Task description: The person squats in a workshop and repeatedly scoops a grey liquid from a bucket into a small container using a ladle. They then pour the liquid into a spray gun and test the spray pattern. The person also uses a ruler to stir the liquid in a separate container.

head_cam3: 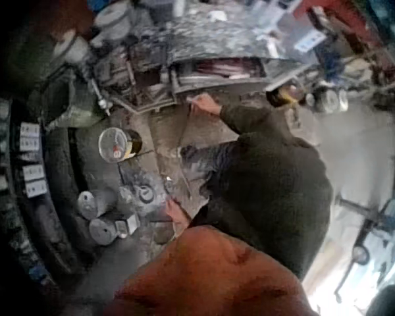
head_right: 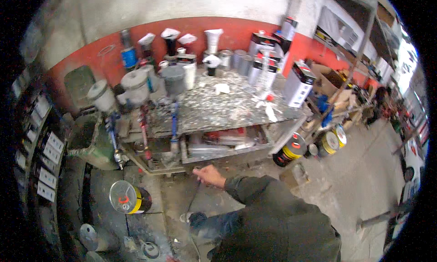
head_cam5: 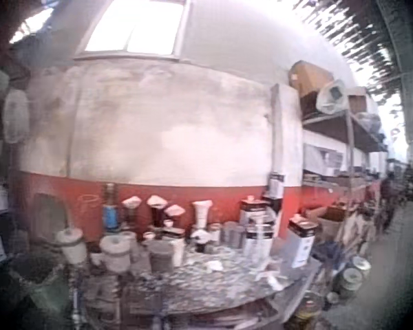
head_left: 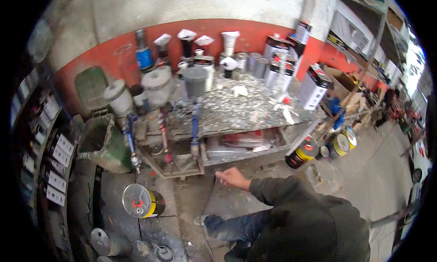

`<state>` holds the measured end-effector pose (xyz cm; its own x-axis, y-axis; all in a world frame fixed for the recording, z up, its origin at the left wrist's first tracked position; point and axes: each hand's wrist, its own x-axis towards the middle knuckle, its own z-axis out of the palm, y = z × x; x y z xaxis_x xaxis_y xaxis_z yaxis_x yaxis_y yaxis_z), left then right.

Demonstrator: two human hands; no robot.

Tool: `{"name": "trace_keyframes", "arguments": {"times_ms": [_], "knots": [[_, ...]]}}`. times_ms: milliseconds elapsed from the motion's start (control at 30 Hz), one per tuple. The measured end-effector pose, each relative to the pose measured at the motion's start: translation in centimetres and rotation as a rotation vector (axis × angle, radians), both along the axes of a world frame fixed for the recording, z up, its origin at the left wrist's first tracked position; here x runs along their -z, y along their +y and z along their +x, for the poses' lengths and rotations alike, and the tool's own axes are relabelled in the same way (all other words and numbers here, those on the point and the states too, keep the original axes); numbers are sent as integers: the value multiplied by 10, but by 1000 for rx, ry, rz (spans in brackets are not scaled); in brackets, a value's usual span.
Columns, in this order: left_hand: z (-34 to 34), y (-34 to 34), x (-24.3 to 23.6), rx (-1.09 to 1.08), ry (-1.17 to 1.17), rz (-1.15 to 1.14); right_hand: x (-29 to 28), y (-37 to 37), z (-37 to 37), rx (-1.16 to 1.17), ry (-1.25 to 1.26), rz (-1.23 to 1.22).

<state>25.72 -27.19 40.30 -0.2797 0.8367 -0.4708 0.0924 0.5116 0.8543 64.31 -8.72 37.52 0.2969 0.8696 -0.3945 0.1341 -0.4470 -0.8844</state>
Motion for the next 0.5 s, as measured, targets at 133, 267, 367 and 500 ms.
{"name": "trace_keyframes", "arguments": {"times_ms": [133, 267, 367, 500], "knots": [[73, 44, -76, 273, -107, -68, -71, -23, 136, 264, -84, 186], [133, 112, -40, 505, -174, 108, -130, -13, 272, 563, -354, 441], [267, 172, -91, 763, -206, 132, -142, 3, 392, 708, -480, 420], [471, 252, -101, 1069, -180, 268, -168, 27, 503, 654, -664, 350]]}}
